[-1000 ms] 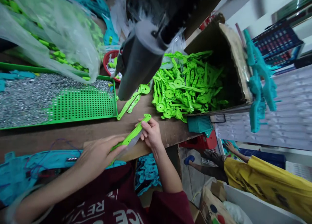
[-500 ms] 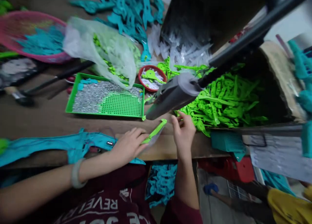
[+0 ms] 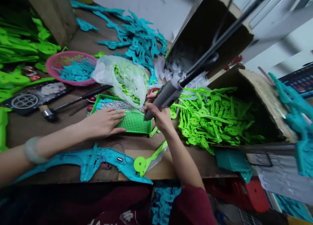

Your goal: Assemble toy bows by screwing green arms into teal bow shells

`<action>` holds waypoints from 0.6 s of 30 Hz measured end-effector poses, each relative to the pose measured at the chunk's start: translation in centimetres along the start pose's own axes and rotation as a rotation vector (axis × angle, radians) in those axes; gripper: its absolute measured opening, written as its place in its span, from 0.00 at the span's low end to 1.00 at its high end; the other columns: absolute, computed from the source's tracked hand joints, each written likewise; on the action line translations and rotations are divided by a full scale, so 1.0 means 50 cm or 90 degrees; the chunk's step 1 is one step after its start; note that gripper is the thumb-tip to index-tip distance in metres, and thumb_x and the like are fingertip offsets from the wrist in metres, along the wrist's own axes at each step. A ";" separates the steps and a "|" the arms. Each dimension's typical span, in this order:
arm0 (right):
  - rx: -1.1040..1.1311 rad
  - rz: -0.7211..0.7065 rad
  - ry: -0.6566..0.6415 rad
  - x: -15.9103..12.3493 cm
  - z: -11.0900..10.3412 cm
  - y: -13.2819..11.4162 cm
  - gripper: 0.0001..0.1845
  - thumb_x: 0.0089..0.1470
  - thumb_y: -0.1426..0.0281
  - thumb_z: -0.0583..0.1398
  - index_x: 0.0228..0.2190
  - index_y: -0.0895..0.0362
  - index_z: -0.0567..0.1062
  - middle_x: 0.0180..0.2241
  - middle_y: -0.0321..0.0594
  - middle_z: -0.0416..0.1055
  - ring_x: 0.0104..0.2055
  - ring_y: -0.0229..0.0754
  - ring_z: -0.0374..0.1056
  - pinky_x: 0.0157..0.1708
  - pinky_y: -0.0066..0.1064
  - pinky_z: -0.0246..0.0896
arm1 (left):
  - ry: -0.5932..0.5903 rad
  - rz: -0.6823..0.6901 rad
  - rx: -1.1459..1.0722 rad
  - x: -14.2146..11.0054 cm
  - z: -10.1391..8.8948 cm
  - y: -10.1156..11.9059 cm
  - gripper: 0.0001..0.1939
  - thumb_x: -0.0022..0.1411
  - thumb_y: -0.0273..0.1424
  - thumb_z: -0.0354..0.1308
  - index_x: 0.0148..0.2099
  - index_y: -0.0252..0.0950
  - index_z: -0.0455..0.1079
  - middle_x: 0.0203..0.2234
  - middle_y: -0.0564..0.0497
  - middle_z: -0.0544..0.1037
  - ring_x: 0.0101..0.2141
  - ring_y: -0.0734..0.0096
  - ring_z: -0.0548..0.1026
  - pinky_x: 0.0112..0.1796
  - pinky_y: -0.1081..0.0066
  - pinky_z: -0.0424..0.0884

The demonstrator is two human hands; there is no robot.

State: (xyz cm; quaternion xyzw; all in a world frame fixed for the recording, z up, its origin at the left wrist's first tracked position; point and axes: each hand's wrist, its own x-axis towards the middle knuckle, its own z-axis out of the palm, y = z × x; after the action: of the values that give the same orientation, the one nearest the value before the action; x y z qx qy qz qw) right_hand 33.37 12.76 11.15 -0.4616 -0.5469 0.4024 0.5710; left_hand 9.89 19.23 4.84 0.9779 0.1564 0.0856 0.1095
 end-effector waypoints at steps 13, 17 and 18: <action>-0.274 -0.128 0.284 0.034 0.021 0.055 0.27 0.60 0.51 0.52 0.57 0.48 0.58 0.26 0.32 0.53 0.23 0.38 0.60 0.27 0.33 0.63 | 0.004 0.115 0.007 0.190 0.033 -0.007 0.13 0.68 0.23 0.52 0.49 0.40 0.75 0.46 0.47 0.79 0.49 0.65 0.74 0.47 0.67 0.65; -0.311 -0.139 0.268 0.013 0.011 0.046 0.28 0.61 0.49 0.50 0.58 0.47 0.57 0.27 0.32 0.54 0.23 0.38 0.61 0.27 0.34 0.63 | 0.045 -0.001 0.043 0.208 0.042 0.020 0.15 0.68 0.20 0.45 0.48 0.28 0.73 0.45 0.36 0.75 0.47 0.53 0.72 0.41 0.60 0.66; -0.296 -0.141 0.266 0.008 0.010 0.044 0.28 0.61 0.50 0.51 0.58 0.47 0.58 0.27 0.32 0.55 0.23 0.38 0.61 0.27 0.34 0.63 | 0.053 -0.033 0.047 0.213 0.046 0.029 0.15 0.68 0.21 0.45 0.47 0.26 0.72 0.45 0.34 0.74 0.47 0.50 0.71 0.39 0.59 0.66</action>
State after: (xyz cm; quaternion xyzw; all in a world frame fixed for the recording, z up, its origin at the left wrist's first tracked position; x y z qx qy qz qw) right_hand 32.98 13.74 9.11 -0.5900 -0.5417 0.0991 0.5905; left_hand 20.75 20.94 4.41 0.9726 0.1887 0.1173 0.0690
